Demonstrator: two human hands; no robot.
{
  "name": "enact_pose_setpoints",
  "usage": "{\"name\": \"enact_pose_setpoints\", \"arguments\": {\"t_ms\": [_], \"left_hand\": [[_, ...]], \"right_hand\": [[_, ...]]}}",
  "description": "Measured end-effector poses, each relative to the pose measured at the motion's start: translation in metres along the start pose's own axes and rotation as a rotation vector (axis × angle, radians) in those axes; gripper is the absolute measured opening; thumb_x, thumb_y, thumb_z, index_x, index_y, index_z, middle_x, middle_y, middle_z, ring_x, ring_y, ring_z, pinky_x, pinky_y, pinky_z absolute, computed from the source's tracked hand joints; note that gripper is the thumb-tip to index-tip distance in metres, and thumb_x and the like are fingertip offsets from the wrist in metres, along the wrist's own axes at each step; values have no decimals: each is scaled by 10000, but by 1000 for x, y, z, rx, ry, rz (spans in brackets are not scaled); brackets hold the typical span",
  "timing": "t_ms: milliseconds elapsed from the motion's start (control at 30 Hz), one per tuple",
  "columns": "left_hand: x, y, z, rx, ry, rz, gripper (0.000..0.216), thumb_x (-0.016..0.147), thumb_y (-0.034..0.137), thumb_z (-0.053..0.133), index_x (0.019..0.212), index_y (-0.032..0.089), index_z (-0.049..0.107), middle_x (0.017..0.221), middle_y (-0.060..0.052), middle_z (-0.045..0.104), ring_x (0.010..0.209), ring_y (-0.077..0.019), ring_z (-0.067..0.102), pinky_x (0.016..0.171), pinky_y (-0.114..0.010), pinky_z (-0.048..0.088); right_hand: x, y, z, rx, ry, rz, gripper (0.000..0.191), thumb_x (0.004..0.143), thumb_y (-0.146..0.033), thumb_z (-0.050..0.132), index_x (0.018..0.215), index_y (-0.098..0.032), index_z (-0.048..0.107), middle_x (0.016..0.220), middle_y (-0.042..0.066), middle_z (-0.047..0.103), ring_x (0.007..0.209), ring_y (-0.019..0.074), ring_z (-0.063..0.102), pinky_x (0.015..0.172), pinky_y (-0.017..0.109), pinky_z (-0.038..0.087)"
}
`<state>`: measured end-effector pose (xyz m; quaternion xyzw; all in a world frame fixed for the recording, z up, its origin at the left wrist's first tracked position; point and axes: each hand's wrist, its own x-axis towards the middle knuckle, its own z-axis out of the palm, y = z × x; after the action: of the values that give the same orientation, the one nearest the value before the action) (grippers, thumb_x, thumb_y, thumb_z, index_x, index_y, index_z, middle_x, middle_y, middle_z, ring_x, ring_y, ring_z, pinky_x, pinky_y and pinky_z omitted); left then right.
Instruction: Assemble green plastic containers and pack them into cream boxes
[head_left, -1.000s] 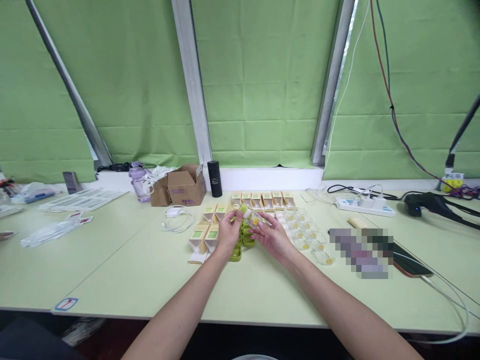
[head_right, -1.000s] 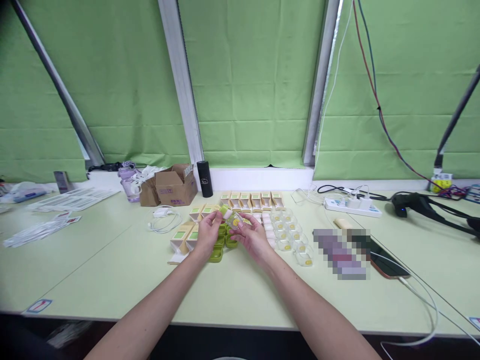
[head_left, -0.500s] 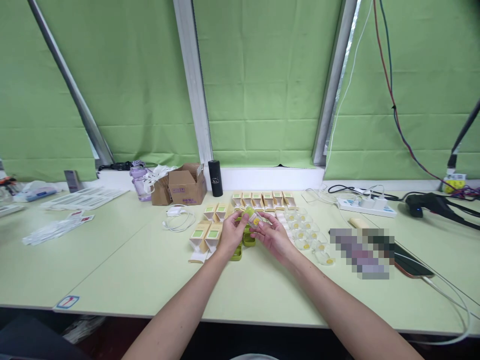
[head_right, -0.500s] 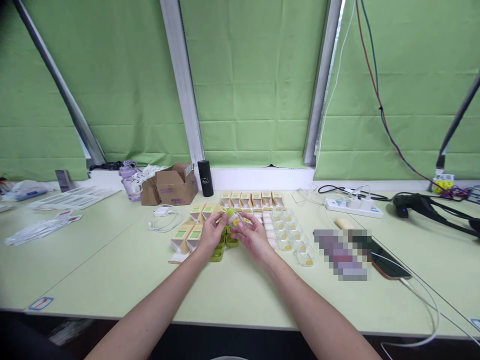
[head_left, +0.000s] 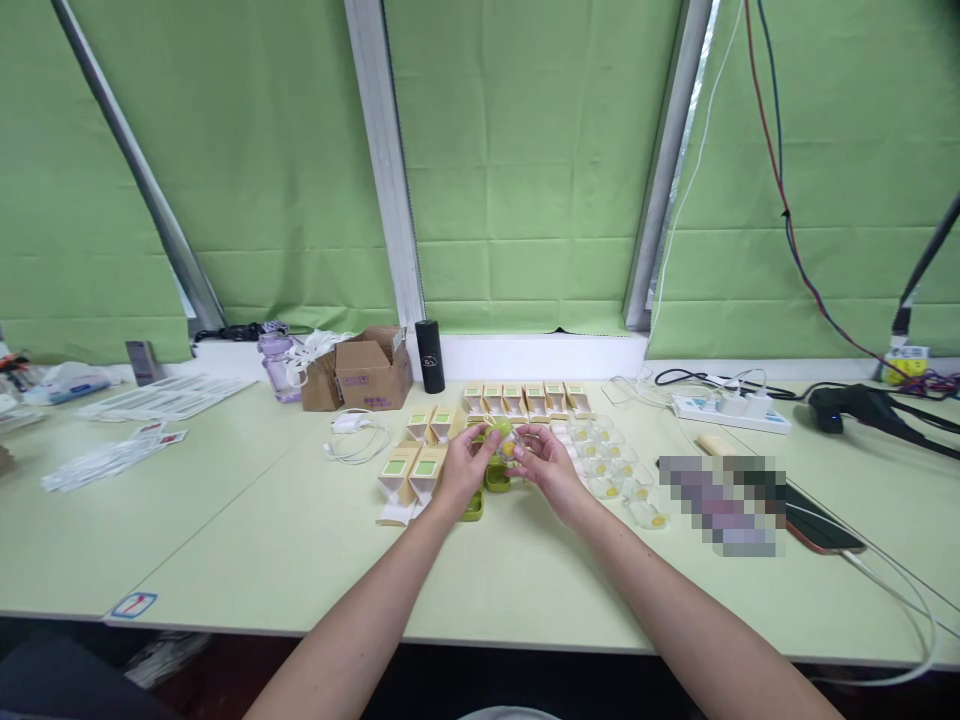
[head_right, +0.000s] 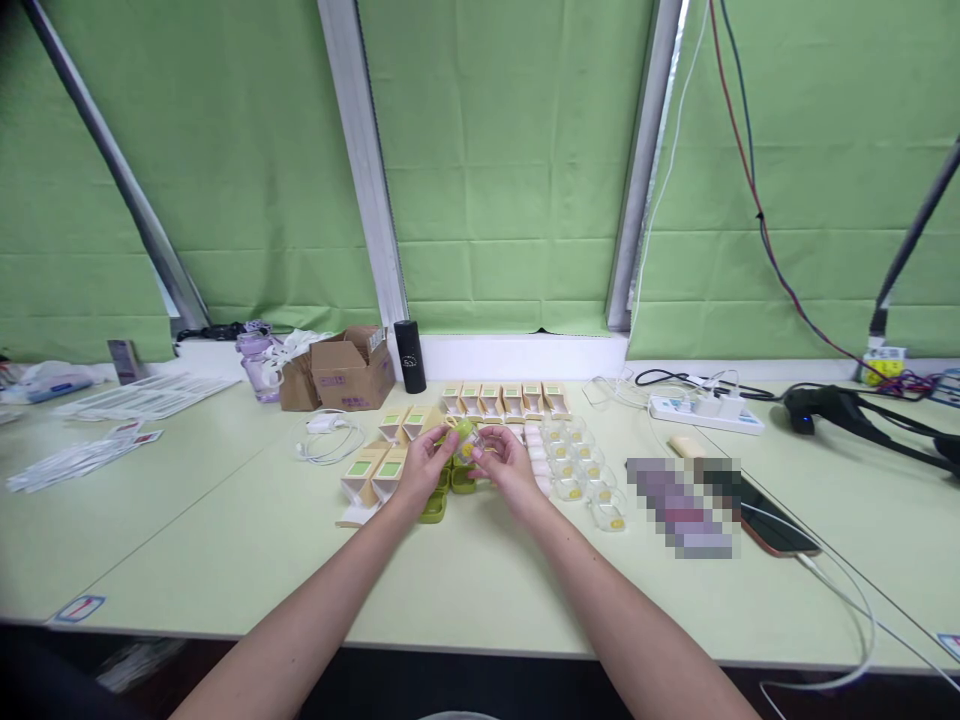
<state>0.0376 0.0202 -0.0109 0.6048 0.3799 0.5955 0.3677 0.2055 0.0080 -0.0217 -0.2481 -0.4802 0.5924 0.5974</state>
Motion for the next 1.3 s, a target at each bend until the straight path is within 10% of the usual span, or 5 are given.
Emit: {"name": "enact_pose_setpoints", "arguments": {"t_ms": [1300], "left_hand": [[-9,11,-2,140,-118,176,422,919,418,757,1295,240,686,1330,-111,688,1238,-279,639,991,-368,539]], "right_hand": [[1,-5,1,-215,-45,-218,422,847,-431,837,1191,-301,631,1130,34,714,866,185,705,835,356,600]]}}
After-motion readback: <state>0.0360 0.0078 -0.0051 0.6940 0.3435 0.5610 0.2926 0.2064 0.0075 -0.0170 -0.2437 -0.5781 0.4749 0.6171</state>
